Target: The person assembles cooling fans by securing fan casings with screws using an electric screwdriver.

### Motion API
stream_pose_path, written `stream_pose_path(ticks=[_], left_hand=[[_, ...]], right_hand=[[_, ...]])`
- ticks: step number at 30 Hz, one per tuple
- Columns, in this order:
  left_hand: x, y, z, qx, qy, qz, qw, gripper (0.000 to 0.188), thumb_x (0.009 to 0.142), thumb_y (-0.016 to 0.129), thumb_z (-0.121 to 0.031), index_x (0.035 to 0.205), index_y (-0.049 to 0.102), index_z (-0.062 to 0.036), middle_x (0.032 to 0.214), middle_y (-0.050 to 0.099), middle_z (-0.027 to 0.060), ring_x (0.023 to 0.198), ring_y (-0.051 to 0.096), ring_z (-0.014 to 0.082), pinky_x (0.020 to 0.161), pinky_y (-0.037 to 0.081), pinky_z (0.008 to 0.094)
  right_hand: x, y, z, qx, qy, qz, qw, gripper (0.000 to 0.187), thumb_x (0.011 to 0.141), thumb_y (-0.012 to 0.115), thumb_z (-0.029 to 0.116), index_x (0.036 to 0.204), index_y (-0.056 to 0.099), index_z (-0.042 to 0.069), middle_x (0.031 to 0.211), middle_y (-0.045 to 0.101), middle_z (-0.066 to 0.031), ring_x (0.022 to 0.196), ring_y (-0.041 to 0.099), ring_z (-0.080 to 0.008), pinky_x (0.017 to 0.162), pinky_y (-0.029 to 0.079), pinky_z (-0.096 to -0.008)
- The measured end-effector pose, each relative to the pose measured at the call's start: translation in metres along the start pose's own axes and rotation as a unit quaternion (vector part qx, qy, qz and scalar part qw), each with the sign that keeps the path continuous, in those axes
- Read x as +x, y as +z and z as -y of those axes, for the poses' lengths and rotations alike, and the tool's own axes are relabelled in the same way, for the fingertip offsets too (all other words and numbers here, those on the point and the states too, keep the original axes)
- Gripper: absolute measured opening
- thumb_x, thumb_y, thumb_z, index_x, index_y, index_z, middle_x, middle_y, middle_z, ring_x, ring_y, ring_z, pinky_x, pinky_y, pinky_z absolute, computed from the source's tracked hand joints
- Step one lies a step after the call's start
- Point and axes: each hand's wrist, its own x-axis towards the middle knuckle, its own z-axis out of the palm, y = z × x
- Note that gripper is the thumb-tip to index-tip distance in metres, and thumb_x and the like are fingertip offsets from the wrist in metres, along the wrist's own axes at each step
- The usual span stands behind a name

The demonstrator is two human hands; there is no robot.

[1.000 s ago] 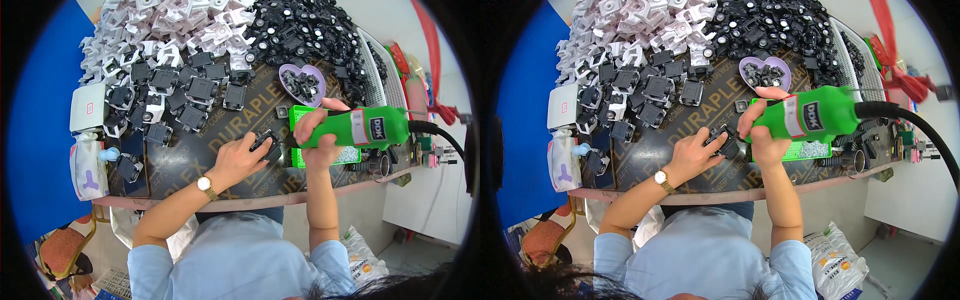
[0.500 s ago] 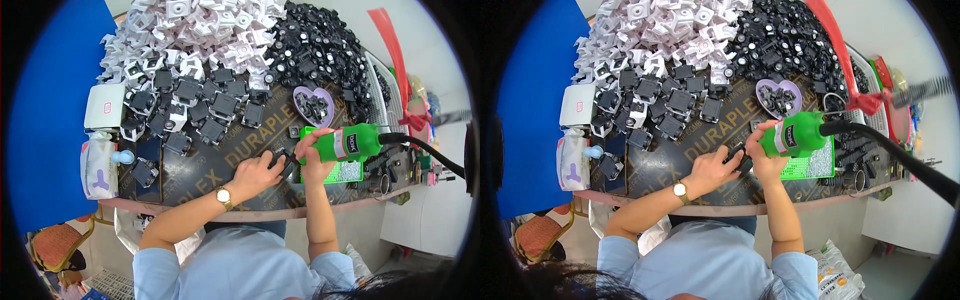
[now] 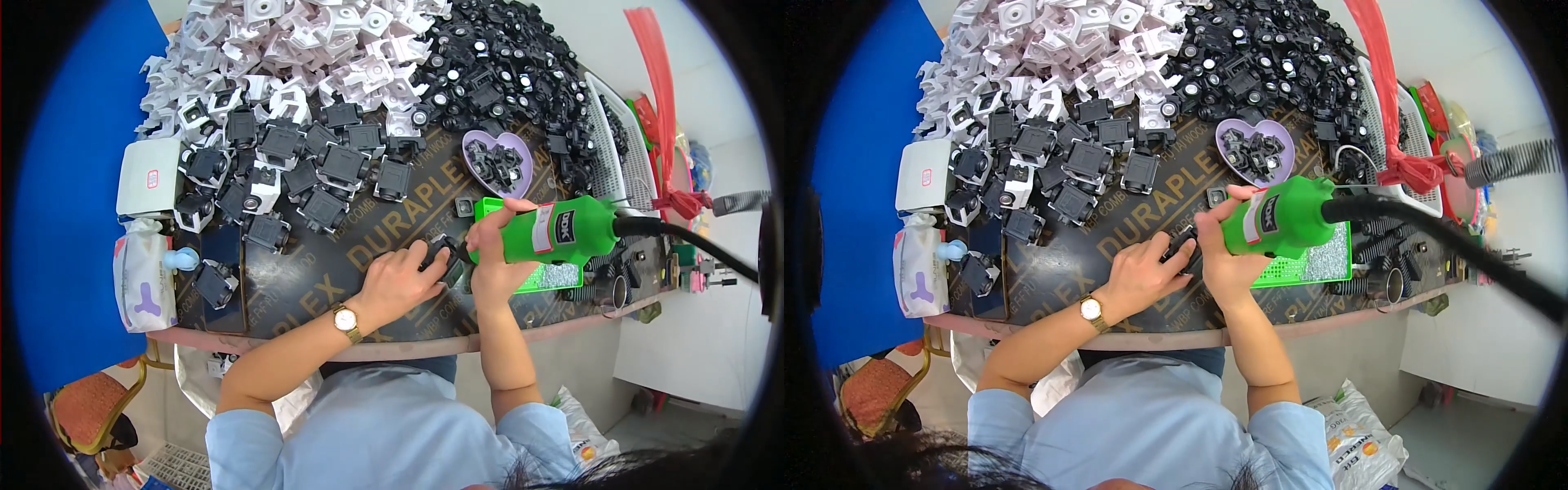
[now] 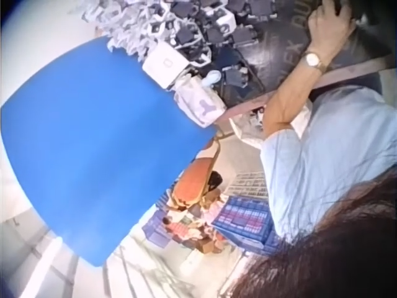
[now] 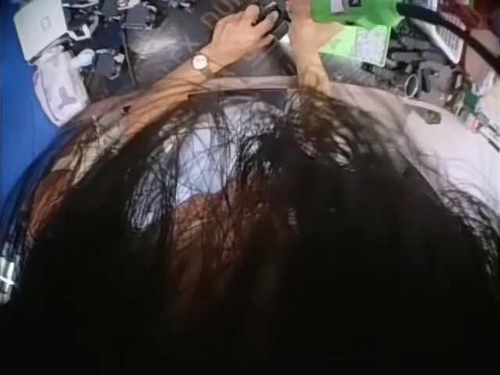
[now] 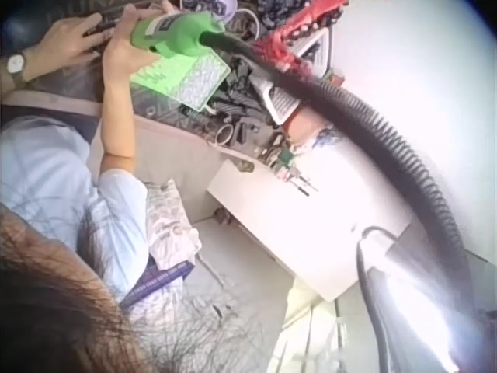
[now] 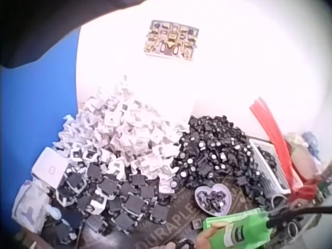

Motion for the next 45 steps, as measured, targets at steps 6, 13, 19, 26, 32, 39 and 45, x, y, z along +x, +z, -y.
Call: stream_pose_path(ticks=[6,13,19,26,32,39,45], left_hand=[[0.003,-0.004,-0.001,0.002,-0.015,0.002,1.000,0.048,0.064,0.072,-0.021,0.110,0.059,-0.0161,0.080,0.043,0.0042,0.063,0.055,0.0166,0.053,0.046,0.0294],[0.002,-0.004,-0.001,0.007,-0.022,0.016,1.000,0.049,0.065,0.070,-0.017,0.113,0.060,-0.0173,0.081,0.043,0.0044,0.065,0.054,0.0174,0.054,0.046,0.0296],[0.005,-0.006,-0.001,-0.004,-0.023,0.031,0.999,0.051,0.065,0.072,-0.018,0.114,0.059,-0.0174,0.081,0.043,0.0053,0.066,0.054,0.0189,0.054,0.047,0.0297],[0.005,-0.005,-0.002,-0.010,-0.028,0.045,0.999,0.053,0.064,0.073,-0.018,0.115,0.059,-0.0174,0.082,0.043,0.0054,0.066,0.054,0.0197,0.055,0.047,0.0304],[0.003,-0.003,-0.001,-0.006,-0.033,0.050,0.998,0.055,0.064,0.074,-0.018,0.116,0.058,-0.0172,0.082,0.043,0.0062,0.065,0.054,0.0210,0.055,0.047,0.0314],[0.004,-0.005,-0.002,-0.005,-0.036,0.051,0.998,0.055,0.065,0.074,-0.018,0.117,0.058,-0.0169,0.082,0.043,0.0066,0.064,0.054,0.0218,0.055,0.047,0.0319],[0.007,-0.007,-0.002,-0.051,-0.047,0.049,0.996,0.051,0.065,0.073,-0.017,0.114,0.058,-0.0170,0.083,0.044,0.0072,0.065,0.054,0.0234,0.056,0.047,0.0328]], right_hand=[[0.016,-0.023,-0.004,0.111,-0.001,0.150,0.983,0.038,0.081,0.063,0.012,0.112,0.043,0.000,0.061,0.048,-0.0056,0.048,0.045,-0.0137,0.046,0.041,-0.0265],[0.047,-0.057,0.012,0.155,-0.068,0.083,0.982,0.060,0.085,0.060,0.046,0.119,0.039,0.001,0.061,0.046,-0.0034,0.049,0.045,-0.0130,0.046,0.038,-0.0259],[0.049,-0.070,-0.019,0.146,-0.038,0.063,0.986,0.046,0.082,0.066,0.022,0.115,0.044,-0.002,0.061,0.053,-0.0055,0.051,0.049,-0.0113,0.048,0.041,-0.0238],[0.039,-0.067,-0.031,0.172,-0.017,0.072,0.982,0.044,0.079,0.065,0.010,0.115,0.044,-0.003,0.063,0.052,-0.0038,0.051,0.048,-0.0103,0.046,0.039,-0.0221],[0.036,-0.070,-0.035,0.179,-0.017,0.091,0.980,0.045,0.079,0.067,0.010,0.116,0.044,-0.003,0.066,0.053,-0.0035,0.053,0.047,-0.0087,0.046,0.037,-0.0210],[0.031,-0.070,-0.034,0.157,0.017,0.075,0.985,0.043,0.075,0.069,0.004,0.111,0.046,-0.002,0.073,0.055,-0.0031,0.057,0.048,-0.0081,0.050,0.038,-0.0214],[0.034,-0.071,-0.031,0.076,-0.034,0.040,0.996,0.042,0.070,0.068,0.001,0.106,0.048,-0.002,0.072,0.056,-0.0038,0.058,0.049,-0.0091,0.054,0.039,-0.0213]])
